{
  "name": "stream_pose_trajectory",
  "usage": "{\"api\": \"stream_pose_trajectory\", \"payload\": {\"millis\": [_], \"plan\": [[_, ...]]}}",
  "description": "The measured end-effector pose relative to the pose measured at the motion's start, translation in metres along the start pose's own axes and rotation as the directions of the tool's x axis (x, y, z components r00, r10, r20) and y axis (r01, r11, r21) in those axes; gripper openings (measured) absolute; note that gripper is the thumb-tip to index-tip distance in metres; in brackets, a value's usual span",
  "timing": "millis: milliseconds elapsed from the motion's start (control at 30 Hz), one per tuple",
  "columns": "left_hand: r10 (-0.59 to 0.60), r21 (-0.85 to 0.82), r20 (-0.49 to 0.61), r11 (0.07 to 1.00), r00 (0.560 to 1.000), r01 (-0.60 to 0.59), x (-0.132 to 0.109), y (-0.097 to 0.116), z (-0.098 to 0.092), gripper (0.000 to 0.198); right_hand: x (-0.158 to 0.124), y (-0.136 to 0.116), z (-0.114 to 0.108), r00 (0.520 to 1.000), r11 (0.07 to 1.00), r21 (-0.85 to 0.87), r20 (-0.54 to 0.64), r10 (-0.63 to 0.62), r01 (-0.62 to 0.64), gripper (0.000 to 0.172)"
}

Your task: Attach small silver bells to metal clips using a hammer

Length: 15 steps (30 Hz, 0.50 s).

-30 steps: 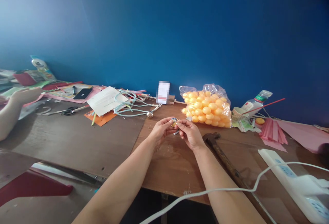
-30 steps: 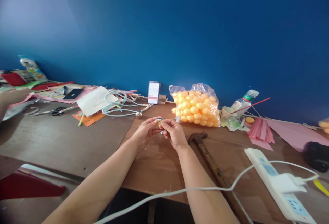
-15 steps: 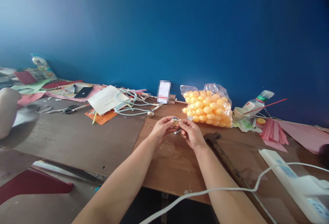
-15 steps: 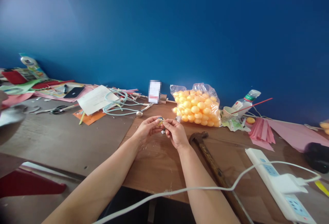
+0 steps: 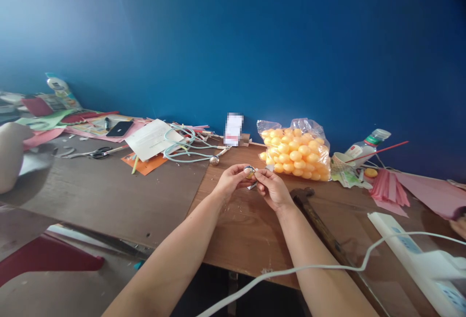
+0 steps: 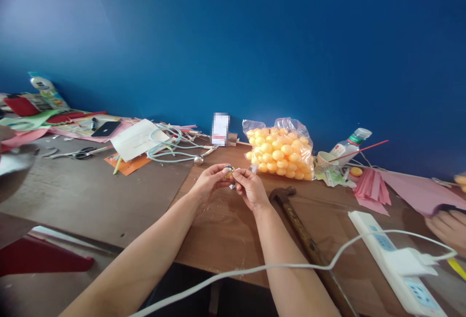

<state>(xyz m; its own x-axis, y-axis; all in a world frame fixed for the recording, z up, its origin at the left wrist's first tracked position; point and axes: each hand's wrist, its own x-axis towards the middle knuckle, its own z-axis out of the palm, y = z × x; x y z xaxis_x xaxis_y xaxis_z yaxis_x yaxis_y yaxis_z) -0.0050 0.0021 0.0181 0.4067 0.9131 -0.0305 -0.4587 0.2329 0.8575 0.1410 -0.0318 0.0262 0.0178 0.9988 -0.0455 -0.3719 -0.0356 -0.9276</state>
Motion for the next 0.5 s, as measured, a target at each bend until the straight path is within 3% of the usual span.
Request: {"api": "stream_pose_trajectory", "payload": {"millis": [500], "plan": [[0.027, 0.013, -0.020, 1.000, 0.999, -0.026, -0.0014, 0.0010, 0.0024, 0.030, 0.0004, 0.0022, -0.0017, 1.000, 0.999, -0.039, -0.004, -0.023, 0.023, 0.026]]}}
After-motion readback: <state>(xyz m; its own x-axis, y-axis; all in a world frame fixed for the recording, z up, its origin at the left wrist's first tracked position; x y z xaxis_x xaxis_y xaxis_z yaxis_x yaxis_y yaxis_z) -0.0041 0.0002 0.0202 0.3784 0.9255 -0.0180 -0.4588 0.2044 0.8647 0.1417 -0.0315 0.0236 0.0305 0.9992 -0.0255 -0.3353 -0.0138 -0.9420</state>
